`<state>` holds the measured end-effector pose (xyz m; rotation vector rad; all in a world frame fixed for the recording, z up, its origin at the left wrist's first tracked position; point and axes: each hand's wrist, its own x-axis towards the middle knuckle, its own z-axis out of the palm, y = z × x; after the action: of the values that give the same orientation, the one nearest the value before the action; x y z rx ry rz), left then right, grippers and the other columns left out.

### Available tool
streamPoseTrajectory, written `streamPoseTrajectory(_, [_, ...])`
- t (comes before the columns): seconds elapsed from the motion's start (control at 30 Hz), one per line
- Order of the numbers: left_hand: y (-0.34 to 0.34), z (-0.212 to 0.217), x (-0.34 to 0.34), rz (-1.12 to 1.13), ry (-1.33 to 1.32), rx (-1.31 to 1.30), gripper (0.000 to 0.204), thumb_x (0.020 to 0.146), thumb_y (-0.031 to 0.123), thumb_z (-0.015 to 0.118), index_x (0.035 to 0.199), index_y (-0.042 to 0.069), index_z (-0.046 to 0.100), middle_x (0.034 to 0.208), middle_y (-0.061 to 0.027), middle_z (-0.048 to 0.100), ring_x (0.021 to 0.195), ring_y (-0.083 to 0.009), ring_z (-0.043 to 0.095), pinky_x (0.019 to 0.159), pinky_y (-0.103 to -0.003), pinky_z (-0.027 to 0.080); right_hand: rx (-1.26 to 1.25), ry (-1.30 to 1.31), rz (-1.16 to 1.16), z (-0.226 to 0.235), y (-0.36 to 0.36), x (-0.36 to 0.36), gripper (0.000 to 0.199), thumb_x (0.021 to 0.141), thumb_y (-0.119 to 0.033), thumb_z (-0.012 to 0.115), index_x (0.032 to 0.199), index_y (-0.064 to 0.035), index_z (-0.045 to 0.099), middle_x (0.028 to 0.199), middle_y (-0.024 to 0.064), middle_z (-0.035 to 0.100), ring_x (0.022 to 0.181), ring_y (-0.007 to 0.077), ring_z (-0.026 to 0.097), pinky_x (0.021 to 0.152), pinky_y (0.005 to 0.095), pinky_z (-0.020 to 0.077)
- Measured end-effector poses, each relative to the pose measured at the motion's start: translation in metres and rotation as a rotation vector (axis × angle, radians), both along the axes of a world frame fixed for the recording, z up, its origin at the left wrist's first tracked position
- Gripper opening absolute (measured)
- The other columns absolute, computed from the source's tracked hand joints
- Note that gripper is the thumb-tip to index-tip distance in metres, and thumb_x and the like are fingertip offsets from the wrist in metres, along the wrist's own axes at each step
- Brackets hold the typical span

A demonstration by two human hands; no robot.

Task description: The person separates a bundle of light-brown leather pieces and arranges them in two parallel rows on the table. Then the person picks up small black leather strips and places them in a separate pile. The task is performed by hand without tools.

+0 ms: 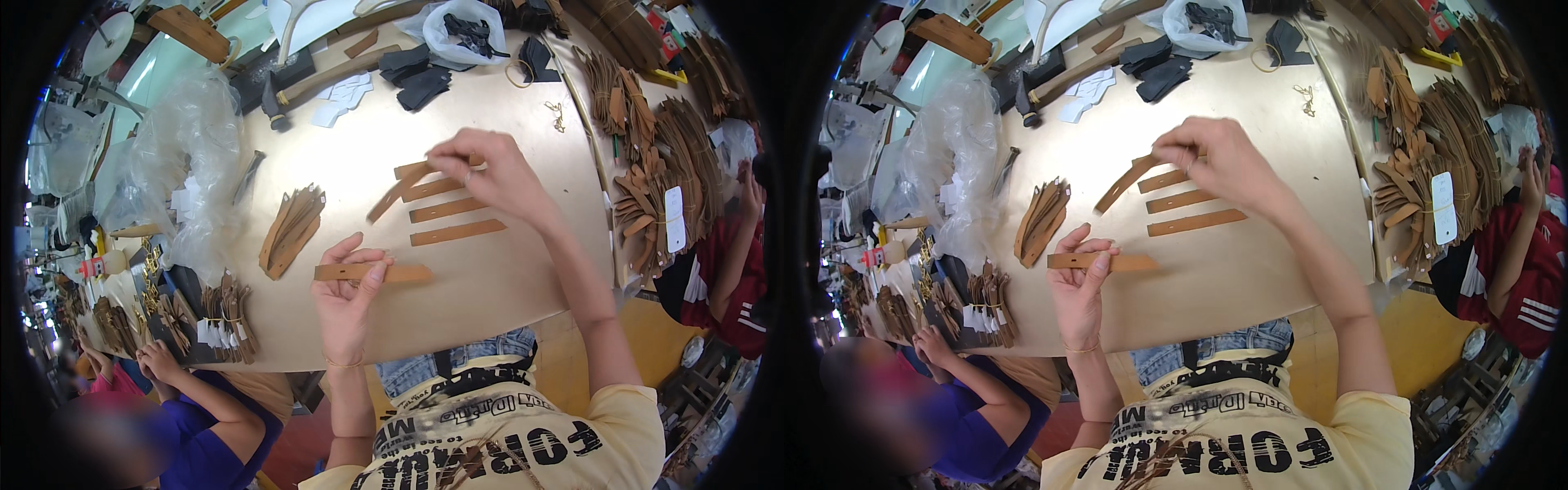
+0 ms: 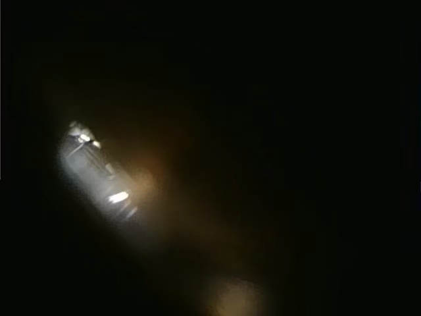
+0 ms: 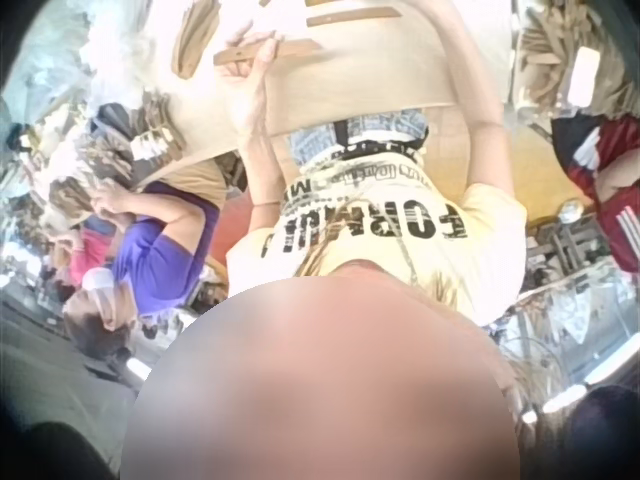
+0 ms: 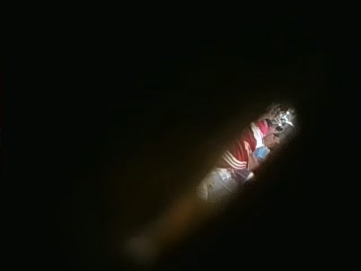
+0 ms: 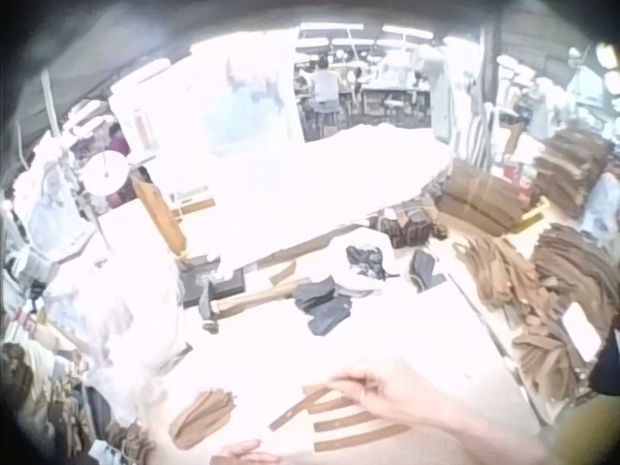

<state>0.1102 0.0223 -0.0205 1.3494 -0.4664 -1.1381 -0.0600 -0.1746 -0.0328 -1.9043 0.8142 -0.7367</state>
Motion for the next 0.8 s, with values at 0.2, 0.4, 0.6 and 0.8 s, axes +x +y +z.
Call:
streamPoseTrajectory(0.2, [0.001,0.002,0.003,0.009,0.043,0.030,0.045,0.090,-0.002,0.067,0.130,-0.005,0.047,0.108,-0.0144,0.065,0.101,-0.0195,0.066,0.089,-0.030,0.054,-0.196,0.449,-0.217,-0.019,-0.038,0.004,0.015,0.087,-0.014,0.068,0.097,-0.0060,0.076,0.086,0.0122,0.071,0.070,0.0228,0.066,0.071,0.0346,0.0529])
streamPoseTrajectory(0.4, [0.001,-0.005,-0.004,0.004,0.198,0.003,0.045,0.093,0.000,0.064,0.133,-0.004,0.045,0.115,-0.0144,0.063,0.107,-0.0205,0.065,0.092,-0.030,0.054,-0.131,0.341,-0.151,-0.024,-0.036,-0.011,0.018,0.088,-0.017,0.071,0.101,-0.0062,0.076,0.075,0.0081,0.064,0.063,0.0188,0.060,0.064,0.0298,0.0497])
streamPoseTrajectory(0.6, [-0.010,0.000,-0.010,-0.052,0.244,-0.116,0.043,0.095,-0.001,0.058,0.135,-0.004,0.042,0.121,-0.0175,0.061,0.114,-0.0235,0.062,0.096,-0.033,0.053,-0.684,0.425,-0.201,-0.018,-0.029,-0.010,0.021,0.091,-0.019,0.066,0.108,-0.0079,0.074,0.092,0.0103,0.069,0.081,0.0272,0.065,0.077,0.0362,0.0514])
streamPoseTrajectory(0.8, [-0.008,-0.004,-0.026,-0.139,0.230,-0.150,0.042,0.095,-0.004,0.056,0.135,-0.005,0.041,0.125,-0.0187,0.059,0.117,-0.0239,0.060,0.100,-0.034,0.050,0.391,0.019,0.092,0.022,0.046,-0.030,0.024,0.089,-0.013,0.068,0.111,-0.0031,0.070,0.096,0.0090,0.070,0.086,0.0186,0.065,0.080,0.0326,0.0512])
